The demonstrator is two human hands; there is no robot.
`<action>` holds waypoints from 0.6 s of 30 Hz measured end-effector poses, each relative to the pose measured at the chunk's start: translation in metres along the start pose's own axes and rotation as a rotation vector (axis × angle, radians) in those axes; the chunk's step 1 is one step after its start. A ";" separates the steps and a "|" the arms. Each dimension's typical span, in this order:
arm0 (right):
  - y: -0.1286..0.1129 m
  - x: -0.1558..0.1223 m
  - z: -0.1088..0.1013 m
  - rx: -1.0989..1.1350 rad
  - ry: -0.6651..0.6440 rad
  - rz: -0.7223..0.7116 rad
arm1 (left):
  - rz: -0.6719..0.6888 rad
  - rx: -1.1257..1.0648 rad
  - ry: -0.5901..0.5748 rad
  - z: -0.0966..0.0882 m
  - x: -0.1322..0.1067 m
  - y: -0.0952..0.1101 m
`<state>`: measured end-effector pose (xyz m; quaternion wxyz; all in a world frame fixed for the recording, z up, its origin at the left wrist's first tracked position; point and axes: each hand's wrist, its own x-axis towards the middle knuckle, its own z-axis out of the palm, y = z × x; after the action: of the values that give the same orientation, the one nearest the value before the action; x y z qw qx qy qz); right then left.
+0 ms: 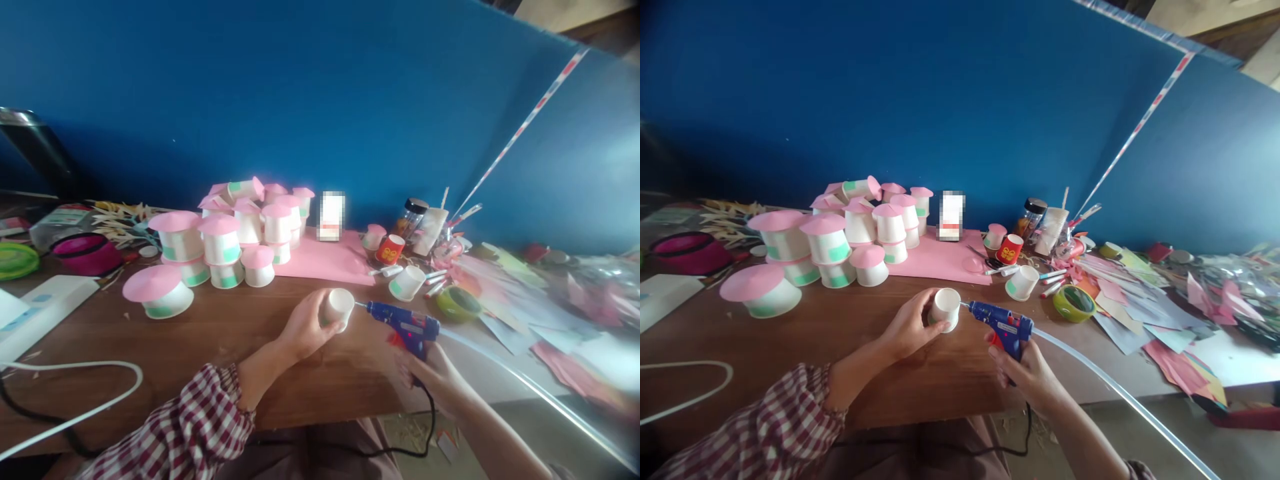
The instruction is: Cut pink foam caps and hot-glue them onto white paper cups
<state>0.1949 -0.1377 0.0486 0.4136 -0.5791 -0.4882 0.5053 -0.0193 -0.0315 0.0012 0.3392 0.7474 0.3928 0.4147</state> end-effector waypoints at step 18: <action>0.000 0.003 0.000 -0.169 0.041 0.008 | 0.006 -0.001 -0.010 0.002 0.000 -0.003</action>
<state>0.1950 -0.1346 0.0481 0.3711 -0.6240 -0.5184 0.4519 -0.0184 -0.0303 -0.0022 0.3400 0.7506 0.3886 0.4123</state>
